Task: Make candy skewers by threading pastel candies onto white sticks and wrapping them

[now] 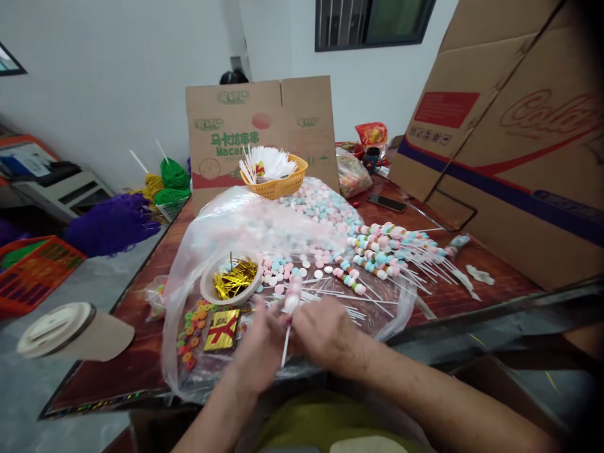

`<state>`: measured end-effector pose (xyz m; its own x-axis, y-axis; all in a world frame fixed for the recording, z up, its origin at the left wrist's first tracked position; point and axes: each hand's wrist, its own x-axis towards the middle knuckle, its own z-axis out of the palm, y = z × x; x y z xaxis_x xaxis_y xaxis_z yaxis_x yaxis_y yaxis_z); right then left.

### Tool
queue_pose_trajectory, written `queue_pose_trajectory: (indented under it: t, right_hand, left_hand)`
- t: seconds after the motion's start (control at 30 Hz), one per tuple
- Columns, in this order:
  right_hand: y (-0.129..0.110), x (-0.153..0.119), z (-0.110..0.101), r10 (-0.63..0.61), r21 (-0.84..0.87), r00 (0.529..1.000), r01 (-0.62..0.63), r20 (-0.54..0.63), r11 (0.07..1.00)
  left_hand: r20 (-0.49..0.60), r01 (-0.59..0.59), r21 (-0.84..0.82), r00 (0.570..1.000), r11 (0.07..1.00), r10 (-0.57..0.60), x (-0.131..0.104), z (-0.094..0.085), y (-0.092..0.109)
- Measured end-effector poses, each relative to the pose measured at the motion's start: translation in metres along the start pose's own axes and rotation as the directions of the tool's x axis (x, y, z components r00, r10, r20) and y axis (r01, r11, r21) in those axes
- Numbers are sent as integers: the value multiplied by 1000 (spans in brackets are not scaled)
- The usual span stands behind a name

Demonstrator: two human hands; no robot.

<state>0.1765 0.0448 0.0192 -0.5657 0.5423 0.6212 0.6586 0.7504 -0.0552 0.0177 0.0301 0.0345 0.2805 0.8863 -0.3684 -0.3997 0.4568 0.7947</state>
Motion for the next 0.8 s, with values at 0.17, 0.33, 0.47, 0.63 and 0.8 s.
queue_pose_trajectory:
  t: [0.17, 0.33, 0.47, 0.63, 0.8]
  right_hand:
    - [-14, -1, -2, 477, 392, 851, -524, 219, 756]
    - [-39, 0, 9, 480, 665, 825, -541, 300, 514]
    - [-39, -5, 17, 443, 705, 707, -678, 551, 206]
    - [-19, -23, 1, 546, 730, 659, -673, 518, 119]
    - [7, -113, -25, 883, 720, 320, -693, 344, -29]
  left_hand:
    - [188, -68, 271, 982, 960, 16, -16, -31, 14]
    - [-20, -54, 574, 997, 817, 80, -13, -24, -24]
    - [-63, -178, 569, 964, 803, 259, -9, -10, -28]
    - [-76, -192, 790, 912, 582, 404, 6, 11, -38]
    - [494, -493, 852, 868, 176, 46, 33, 28, -61]
